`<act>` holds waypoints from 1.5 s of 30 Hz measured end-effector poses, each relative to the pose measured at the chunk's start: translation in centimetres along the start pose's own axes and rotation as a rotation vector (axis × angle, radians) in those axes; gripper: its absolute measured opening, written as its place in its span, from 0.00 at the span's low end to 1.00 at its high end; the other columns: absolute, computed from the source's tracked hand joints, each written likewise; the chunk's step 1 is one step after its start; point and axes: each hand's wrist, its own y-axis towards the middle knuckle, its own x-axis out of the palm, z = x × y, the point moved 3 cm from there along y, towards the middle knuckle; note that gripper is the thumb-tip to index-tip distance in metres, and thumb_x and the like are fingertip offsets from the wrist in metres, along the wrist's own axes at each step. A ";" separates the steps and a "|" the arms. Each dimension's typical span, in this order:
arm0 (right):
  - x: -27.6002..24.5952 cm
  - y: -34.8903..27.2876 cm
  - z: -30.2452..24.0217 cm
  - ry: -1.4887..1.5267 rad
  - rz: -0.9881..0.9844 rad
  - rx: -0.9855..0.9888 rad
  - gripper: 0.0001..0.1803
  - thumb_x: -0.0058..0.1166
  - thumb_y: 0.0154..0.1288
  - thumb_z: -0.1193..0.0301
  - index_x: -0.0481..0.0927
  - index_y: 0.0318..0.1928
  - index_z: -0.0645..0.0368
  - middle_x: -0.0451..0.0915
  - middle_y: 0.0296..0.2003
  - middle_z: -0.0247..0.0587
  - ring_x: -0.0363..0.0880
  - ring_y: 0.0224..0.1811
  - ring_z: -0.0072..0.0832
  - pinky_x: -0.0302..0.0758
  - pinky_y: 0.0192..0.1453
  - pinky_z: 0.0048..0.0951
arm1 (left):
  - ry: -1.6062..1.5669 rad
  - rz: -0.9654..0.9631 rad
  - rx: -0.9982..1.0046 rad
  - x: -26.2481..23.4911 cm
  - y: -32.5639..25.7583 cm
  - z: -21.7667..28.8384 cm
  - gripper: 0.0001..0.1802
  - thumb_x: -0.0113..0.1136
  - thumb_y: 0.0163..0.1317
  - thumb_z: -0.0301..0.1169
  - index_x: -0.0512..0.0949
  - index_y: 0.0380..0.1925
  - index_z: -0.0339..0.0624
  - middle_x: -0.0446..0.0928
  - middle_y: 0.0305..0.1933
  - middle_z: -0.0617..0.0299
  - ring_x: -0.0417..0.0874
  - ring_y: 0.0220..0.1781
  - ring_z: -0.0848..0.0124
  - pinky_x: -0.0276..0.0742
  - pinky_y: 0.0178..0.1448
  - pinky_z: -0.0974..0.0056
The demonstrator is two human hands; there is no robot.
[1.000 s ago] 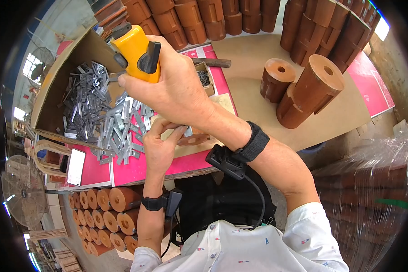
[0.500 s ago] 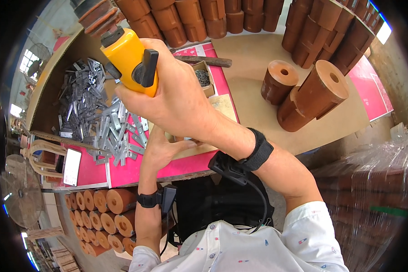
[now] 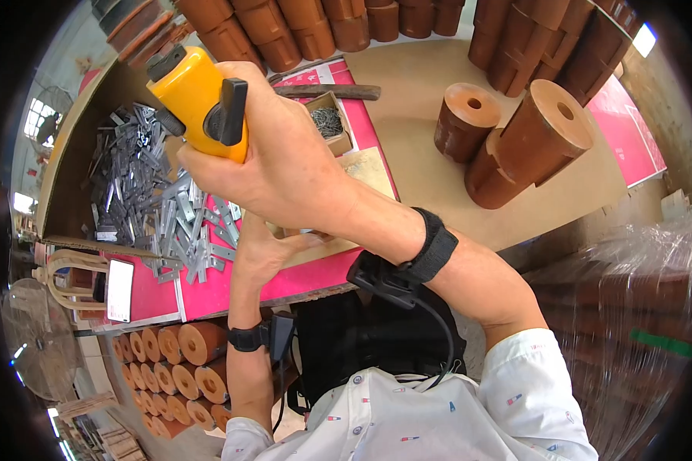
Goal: Attaching metal plates to wooden cylinders using a power screwdriver.
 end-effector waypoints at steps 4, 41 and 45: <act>-0.1 -0.1 0.2 -0.025 0.036 -0.069 0.29 0.64 0.55 0.70 0.65 0.54 0.63 0.78 0.32 0.43 0.81 0.31 0.31 0.77 0.38 0.30 | 0.076 0.005 -0.008 -0.1 0.0 0.6 0.53 0.82 0.36 0.37 0.63 0.64 0.40 0.66 0.63 0.57 0.65 0.68 0.61 0.61 0.69 0.58; -6.4 -4.0 -1.3 0.070 0.058 0.227 0.21 0.63 0.59 0.75 0.74 0.52 0.63 0.79 0.39 0.31 0.75 0.41 0.15 0.73 0.47 0.21 | 0.460 -0.138 0.122 -1.3 0.5 4.9 0.48 0.76 0.38 0.34 0.66 0.63 0.44 0.61 0.61 0.52 0.64 0.69 0.56 0.62 0.73 0.52; -6.1 -3.7 -0.8 0.085 0.056 0.246 0.22 0.64 0.58 0.75 0.73 0.53 0.64 0.78 0.40 0.30 0.74 0.40 0.15 0.73 0.47 0.21 | 0.224 -0.044 0.142 -1.2 -0.7 0.8 0.52 0.76 0.39 0.29 0.60 0.67 0.44 0.56 0.66 0.55 0.58 0.73 0.57 0.56 0.76 0.52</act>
